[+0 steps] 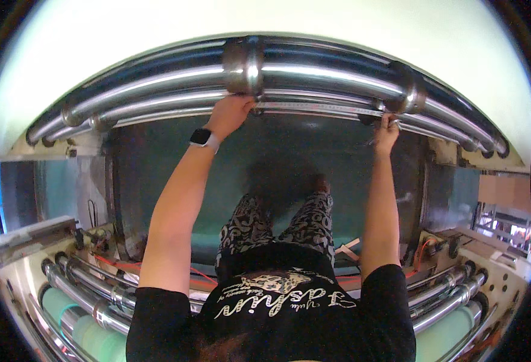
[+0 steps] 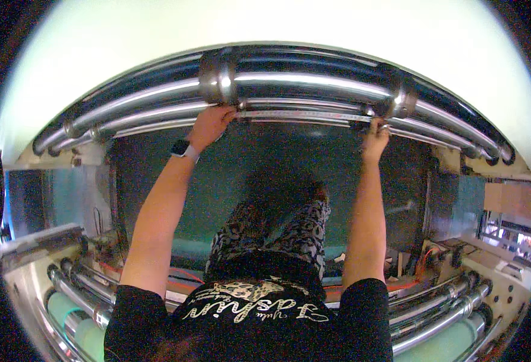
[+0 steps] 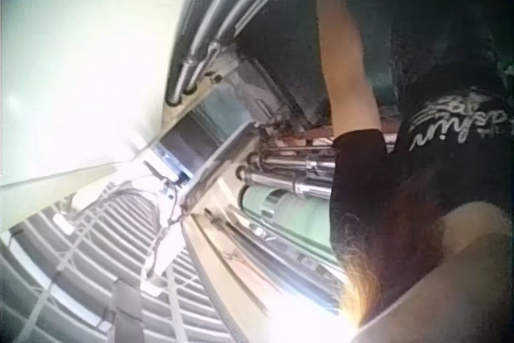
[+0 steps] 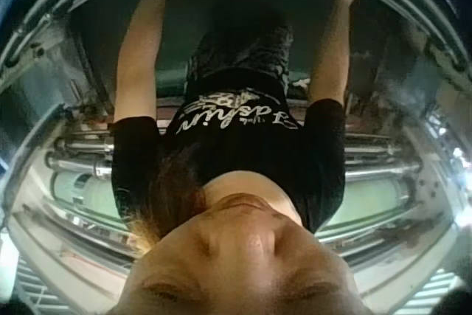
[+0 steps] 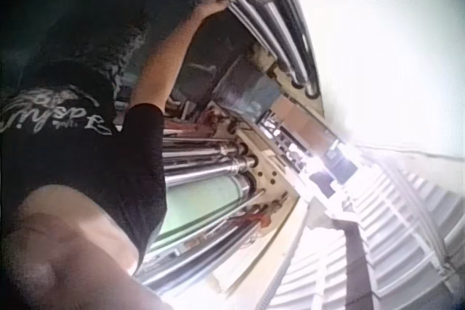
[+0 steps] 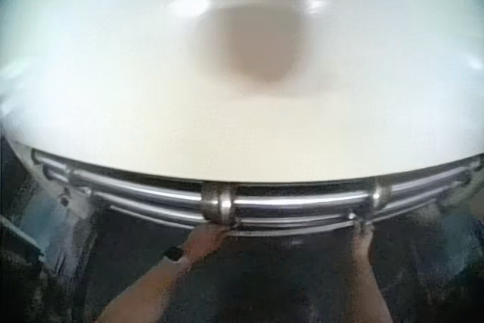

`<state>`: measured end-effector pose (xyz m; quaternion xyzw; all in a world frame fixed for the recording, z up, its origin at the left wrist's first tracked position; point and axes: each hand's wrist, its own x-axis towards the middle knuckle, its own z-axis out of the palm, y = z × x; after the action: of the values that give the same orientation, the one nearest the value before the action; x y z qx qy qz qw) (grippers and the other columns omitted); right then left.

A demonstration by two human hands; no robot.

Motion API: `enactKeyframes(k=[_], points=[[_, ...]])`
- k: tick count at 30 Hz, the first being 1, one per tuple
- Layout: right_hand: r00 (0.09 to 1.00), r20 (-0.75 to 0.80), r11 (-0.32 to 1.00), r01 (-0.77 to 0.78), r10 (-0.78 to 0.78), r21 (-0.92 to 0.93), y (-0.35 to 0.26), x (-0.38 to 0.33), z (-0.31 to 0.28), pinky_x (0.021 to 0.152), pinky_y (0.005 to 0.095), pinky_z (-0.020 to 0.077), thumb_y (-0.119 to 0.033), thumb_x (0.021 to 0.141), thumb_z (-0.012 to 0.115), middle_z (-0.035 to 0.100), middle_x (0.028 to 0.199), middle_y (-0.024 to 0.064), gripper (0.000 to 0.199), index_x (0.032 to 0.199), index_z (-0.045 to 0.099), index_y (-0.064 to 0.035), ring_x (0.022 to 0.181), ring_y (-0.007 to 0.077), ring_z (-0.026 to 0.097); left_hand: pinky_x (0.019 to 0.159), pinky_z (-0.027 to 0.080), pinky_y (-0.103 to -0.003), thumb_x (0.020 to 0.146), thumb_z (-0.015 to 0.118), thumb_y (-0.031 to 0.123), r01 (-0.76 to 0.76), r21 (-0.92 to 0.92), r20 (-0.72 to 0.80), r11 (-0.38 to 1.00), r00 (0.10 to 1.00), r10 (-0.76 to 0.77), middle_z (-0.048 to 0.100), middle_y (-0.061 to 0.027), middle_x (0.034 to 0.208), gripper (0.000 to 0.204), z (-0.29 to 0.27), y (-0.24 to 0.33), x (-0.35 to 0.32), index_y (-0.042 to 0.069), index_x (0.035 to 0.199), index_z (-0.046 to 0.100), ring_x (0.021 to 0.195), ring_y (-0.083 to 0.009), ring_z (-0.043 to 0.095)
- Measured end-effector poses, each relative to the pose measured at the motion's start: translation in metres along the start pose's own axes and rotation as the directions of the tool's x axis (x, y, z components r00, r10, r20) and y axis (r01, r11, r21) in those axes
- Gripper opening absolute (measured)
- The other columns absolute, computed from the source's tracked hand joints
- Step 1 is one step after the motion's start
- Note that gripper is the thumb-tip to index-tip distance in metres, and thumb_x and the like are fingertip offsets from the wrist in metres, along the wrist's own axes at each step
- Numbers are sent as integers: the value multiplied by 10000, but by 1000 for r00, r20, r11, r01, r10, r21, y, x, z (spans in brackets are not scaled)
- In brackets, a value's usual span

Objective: The person uses a tape measure to measure the length of several horizontal metal pipes mounted on a wall. They extend the tape measure along the pipes, hold it in place with one hand, and use a pen in the other hand to mark or record the measurements.

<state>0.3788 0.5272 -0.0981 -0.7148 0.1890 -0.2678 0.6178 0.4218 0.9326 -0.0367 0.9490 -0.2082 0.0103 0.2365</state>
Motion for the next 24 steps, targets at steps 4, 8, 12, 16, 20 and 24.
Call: enactKeyframes(k=[4,8,12,16,20,24], points=[[997,23,993,-70,68,90,-3,2,-4,413,200,312,-196,850,520,431,606,-36,110,822,486,-96,493,50,385,641,460,-429,826,458,294,5,50,47,999,999,-7,608,-136,783,259,0,0,9,94,880,613,738,-333,575],[999,32,998,-41,39,48,-10,-1,0,418,191,300,-176,851,516,414,610,-43,94,805,476,-104,492,47,373,635,466,-437,811,473,299,4,73,15,997,1000,-5,605,-145,771,260,-1,4,9,83,845,614,722,-332,578],[998,33,997,-59,58,57,-7,-1,0,424,196,301,-189,852,516,389,595,-49,103,796,475,-111,498,46,364,627,471,-442,799,475,279,-3,119,51,993,999,-3,600,-146,774,241,-4,4,8,75,850,594,716,-335,577],[994,68,994,-87,82,71,-11,-2,1,406,198,282,-174,860,499,368,576,-46,97,800,460,-109,480,49,345,645,469,-434,803,468,269,-39,105,74,994,997,31,599,-147,784,237,-1,-2,7,75,866,588,735,-329,575],[995,74,989,-74,65,126,-6,2,0,394,195,270,-169,862,495,373,578,-37,95,805,450,-107,467,50,338,629,466,-427,769,456,199,-79,74,-43,994,996,82,597,-128,745,166,3,-8,8,104,810,586,714,-306,579],[994,75,991,-90,83,98,-11,1,0,400,189,282,-183,858,505,377,580,-35,100,814,458,-106,474,48,342,622,465,-429,757,463,181,-84,125,12,989,996,83,593,-137,731,157,3,-11,10,95,805,585,700,-309,579]])
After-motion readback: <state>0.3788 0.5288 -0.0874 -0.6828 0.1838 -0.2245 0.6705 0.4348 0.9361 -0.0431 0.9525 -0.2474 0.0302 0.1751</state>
